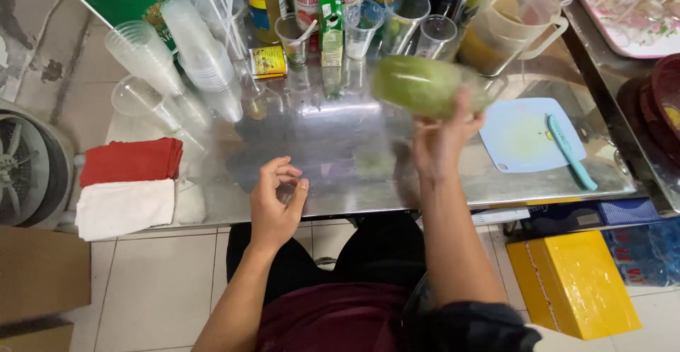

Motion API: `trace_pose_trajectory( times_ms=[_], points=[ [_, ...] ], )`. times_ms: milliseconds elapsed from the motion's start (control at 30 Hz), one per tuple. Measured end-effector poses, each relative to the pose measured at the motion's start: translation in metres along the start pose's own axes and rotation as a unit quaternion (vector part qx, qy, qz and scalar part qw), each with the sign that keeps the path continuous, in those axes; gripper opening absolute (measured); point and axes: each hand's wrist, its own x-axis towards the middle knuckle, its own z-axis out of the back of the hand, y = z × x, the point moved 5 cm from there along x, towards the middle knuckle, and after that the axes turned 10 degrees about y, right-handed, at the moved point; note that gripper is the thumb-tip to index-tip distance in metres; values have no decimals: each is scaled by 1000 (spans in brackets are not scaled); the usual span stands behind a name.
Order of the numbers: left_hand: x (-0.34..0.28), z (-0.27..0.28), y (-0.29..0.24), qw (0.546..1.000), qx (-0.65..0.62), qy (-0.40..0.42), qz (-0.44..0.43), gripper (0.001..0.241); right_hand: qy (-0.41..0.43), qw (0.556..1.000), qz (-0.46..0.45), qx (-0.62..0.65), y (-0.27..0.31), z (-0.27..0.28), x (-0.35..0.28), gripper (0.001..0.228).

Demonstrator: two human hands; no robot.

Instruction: The person prepares a green beverage by shaking a mixture in a plastic shaker, then pours it into a clear plastic cup. They add a red liquid from a bottle, shake the mixture again, and finally pour the drink into a smaller plastic cup.

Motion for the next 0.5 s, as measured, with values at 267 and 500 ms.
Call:
trace_pose_trajectory(
  times_ms=[267, 500],
  points=[
    [2, -5, 2, 1000, 10, -1, -3, 36, 74, 996, -14, -48, 30, -5, 20, 92],
    [2, -2, -1, 1000, 12, 1, -4, 38, 46, 966, -100, -234, 4, 4, 18, 94]
  ],
)
